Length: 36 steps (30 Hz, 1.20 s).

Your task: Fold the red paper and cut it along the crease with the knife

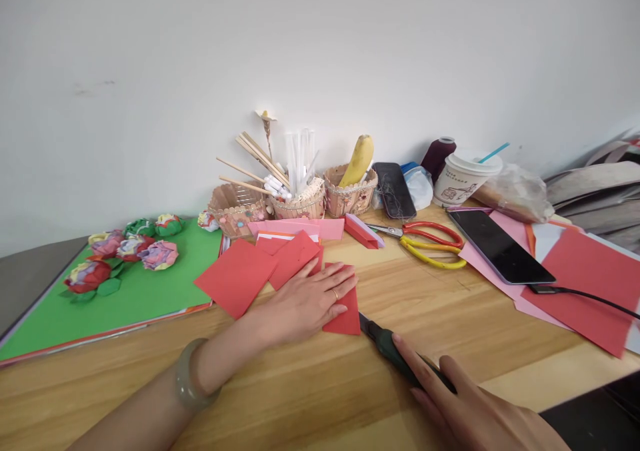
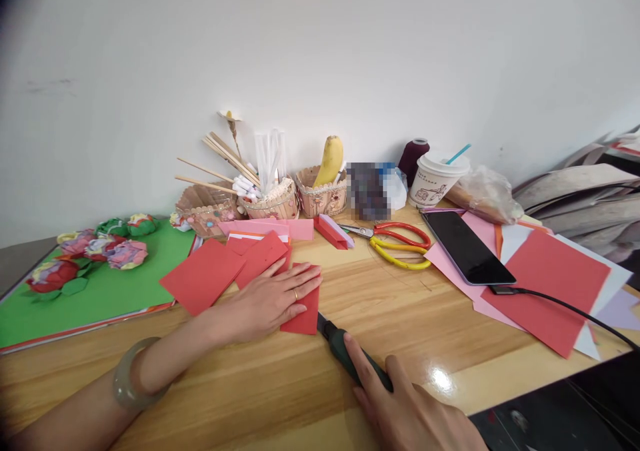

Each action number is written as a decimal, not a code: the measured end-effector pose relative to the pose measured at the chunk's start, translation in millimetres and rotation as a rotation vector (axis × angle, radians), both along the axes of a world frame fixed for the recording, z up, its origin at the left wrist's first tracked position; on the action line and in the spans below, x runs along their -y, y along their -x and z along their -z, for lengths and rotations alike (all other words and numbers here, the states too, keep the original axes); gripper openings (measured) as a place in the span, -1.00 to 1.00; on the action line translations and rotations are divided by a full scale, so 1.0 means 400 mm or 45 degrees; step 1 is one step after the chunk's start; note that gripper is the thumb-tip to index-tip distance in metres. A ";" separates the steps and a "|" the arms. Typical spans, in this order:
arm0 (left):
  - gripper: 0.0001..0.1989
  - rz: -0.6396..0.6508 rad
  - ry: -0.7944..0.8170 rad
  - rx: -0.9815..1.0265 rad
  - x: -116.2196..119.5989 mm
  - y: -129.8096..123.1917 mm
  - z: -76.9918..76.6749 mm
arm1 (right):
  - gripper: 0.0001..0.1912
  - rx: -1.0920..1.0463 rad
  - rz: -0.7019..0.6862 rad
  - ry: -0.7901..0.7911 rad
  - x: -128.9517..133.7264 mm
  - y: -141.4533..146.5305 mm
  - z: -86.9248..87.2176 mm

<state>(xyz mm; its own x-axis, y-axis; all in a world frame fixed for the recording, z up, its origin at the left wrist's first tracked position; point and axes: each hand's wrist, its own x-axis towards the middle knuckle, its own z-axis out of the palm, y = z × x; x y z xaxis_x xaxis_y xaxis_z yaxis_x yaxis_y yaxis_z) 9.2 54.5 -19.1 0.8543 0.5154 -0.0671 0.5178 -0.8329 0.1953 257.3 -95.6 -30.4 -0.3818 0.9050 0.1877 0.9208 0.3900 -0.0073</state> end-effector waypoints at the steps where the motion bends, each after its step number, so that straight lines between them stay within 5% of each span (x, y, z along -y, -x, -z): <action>1: -0.51 -0.002 0.012 -0.007 0.000 0.000 -0.002 | -0.39 0.012 0.002 0.004 -0.005 0.003 -0.004; 13: -0.42 -0.042 -0.018 -0.065 0.000 -0.001 0.007 | -0.53 0.247 -0.042 -0.277 -0.082 0.020 -0.016; 25: -0.33 -0.083 0.000 -0.024 0.003 0.002 0.009 | -0.47 0.350 0.038 -0.149 -0.160 0.022 -0.020; 36: -0.35 -0.097 -0.046 -0.039 0.011 0.003 0.008 | -0.49 0.410 0.145 -0.254 -0.167 0.002 -0.020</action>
